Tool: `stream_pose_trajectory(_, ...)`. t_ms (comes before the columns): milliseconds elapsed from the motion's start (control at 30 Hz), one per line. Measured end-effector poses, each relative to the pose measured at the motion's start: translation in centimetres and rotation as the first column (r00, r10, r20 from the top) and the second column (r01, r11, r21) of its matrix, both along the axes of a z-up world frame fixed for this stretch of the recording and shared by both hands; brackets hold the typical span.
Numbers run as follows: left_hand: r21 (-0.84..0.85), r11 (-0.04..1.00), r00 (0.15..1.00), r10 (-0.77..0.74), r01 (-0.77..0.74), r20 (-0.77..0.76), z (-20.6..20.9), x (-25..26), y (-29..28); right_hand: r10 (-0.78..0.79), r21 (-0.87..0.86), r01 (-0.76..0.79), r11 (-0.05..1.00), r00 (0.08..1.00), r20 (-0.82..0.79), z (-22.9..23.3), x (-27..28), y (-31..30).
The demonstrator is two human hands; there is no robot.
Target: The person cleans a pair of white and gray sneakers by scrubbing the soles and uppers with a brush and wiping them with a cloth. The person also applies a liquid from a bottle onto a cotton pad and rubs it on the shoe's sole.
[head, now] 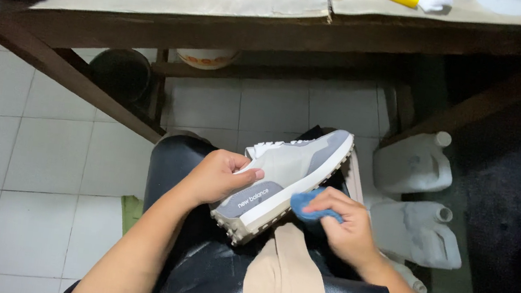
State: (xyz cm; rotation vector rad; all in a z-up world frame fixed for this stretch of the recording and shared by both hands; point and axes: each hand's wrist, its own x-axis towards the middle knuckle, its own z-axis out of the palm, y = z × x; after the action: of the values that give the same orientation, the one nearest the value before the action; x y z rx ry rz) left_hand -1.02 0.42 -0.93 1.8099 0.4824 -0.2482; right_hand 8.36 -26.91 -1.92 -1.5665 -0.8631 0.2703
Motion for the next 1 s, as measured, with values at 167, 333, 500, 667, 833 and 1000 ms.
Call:
stream_pose_trajectory(167,-0.045,0.998,0.996,0.050,-0.047,0.068,1.1,-0.8,0.5,-0.119,0.004,0.120,0.993,0.985,0.127,2.8,0.5,0.3)
stream_pose_trajectory(333,0.083,0.996,0.981,-0.026,0.010,0.192,4.2,-1.3,1.4,0.183,-0.202,-0.133,0.970,0.950,0.254,4.5,-0.4,1.9)
stream_pose_trajectory(500,0.012,1.000,0.997,0.014,-0.015,0.072,8.3,-1.0,2.8,0.119,-0.109,-0.119,0.987,0.993,-0.001,12.1,2.2,5.4)
stream_pose_trajectory(667,-0.102,0.994,0.992,-0.023,0.036,0.124,15.1,0.5,6.3,0.173,-0.007,-0.173,0.985,0.985,0.013,21.6,3.6,10.7)
stream_pose_trajectory(833,-0.160,0.987,0.998,0.015,-0.006,0.057,24.6,1.2,7.8,0.033,0.261,-0.025,0.965,0.999,-0.025,29.6,5.3,18.4)
stream_pose_trajectory(1000,-0.151,0.976,0.986,0.142,-0.154,-0.086,28.2,2.5,7.1,0.167,0.341,-0.327,0.881,0.891,0.422,31.4,10.0,27.4)
